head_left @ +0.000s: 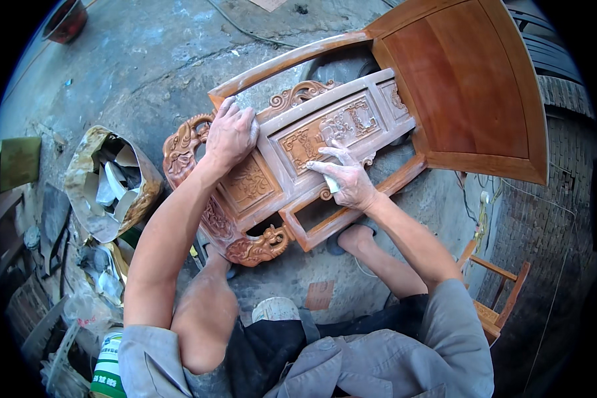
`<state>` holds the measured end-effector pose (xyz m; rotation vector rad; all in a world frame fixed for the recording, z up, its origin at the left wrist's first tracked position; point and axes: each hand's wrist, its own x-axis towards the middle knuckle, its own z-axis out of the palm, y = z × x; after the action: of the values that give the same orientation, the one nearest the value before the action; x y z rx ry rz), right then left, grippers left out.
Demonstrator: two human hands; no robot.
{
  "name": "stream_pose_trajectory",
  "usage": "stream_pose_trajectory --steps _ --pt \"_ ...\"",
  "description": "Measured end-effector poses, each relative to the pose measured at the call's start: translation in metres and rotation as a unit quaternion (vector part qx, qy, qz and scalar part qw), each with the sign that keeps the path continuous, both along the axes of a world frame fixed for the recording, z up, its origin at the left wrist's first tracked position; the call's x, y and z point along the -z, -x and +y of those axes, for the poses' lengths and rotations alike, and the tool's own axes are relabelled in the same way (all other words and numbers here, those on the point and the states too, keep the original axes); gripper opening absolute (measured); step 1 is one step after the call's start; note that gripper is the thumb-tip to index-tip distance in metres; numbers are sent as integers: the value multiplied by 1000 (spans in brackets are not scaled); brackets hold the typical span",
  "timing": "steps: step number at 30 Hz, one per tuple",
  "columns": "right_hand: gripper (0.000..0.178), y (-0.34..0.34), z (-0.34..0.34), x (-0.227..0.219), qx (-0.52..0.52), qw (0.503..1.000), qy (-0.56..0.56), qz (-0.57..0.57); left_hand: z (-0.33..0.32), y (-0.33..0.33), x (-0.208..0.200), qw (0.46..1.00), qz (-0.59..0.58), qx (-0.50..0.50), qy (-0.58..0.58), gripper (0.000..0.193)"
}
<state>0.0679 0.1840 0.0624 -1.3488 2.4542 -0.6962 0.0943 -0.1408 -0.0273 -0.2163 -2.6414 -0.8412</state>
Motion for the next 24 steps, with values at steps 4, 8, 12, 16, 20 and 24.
stream_pose_trajectory --steps 4,8,12,16,20,24 --pt "56 25 11 -23 -12 998 -17 66 0 0 0 1000 12 -4 -2 10" --pt "50 -7 -11 -3 -17 1000 13 -4 2 0 -2 1000 -7 -5 3 11" --pt "56 9 -4 -6 -57 997 -28 42 0 -4 -1 1000 4 -1 1 12" --pt "55 9 3 -12 -4 999 15 50 2 1 0 1000 -7 -6 2 12" --pt "49 -41 -18 4 31 999 21 1 0 -3 -1 1000 -7 -5 6 12" --pt "51 -69 -33 -4 118 991 36 48 -1 0 -2 1000 3 -9 6 13"
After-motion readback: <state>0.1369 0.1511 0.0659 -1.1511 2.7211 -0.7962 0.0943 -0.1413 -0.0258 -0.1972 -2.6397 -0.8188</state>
